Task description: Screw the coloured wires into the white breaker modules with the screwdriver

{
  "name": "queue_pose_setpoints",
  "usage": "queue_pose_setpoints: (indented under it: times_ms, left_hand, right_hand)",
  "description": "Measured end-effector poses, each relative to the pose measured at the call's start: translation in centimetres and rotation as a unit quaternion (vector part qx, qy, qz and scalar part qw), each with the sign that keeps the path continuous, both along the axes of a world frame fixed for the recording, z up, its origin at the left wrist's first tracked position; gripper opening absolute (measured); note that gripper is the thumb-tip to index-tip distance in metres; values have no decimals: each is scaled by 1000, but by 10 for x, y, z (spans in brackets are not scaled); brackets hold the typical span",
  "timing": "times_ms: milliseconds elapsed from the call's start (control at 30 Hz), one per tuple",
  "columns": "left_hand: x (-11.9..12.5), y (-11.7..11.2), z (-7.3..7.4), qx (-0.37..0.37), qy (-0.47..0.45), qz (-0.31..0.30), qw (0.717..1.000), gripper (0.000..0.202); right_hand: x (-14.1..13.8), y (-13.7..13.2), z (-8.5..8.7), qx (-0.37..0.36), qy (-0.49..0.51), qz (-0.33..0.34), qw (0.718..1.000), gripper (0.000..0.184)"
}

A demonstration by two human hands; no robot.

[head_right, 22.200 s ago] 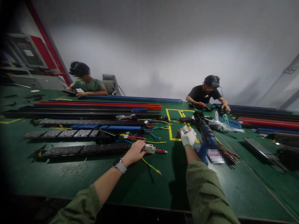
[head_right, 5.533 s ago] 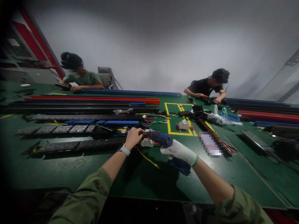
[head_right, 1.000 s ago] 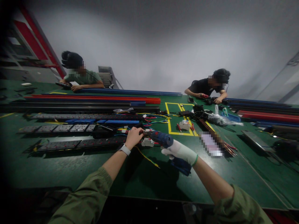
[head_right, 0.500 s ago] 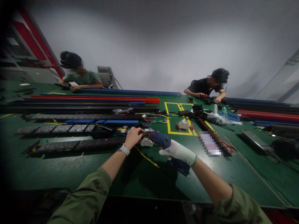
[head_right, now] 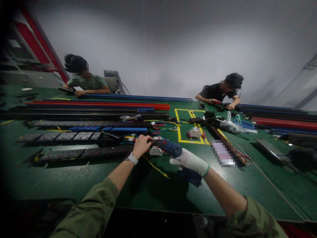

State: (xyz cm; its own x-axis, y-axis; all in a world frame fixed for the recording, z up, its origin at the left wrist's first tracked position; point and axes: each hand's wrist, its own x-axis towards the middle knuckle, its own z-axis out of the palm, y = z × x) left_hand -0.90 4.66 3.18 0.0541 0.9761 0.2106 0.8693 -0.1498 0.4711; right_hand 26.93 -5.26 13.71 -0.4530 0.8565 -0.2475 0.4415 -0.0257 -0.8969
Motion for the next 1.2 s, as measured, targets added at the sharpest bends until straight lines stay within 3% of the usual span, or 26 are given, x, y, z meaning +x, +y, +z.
queue_pose_setpoints:
  times_ms: [233, 733, 933, 1200]
  left_hand:
    - [0, 0, 0, 0, -3, 0, 1000, 18]
    - [0, 2, -2, 0, -3, 1, 1000, 18]
    - [-1, 2, -4, 13, -9, -6, 1000, 18]
    - [0, 3, -4, -3, 0, 2, 1000, 19]
  right_hand:
    - [1, -2, 9, -21, 20, 4, 1000, 48]
    - [1, -1, 8, -22, 18, -5, 1000, 42]
    - [4, 3, 5, -23, 23, 19, 999, 41]
    - [0, 0, 5, -39, 29, -20, 999, 42]
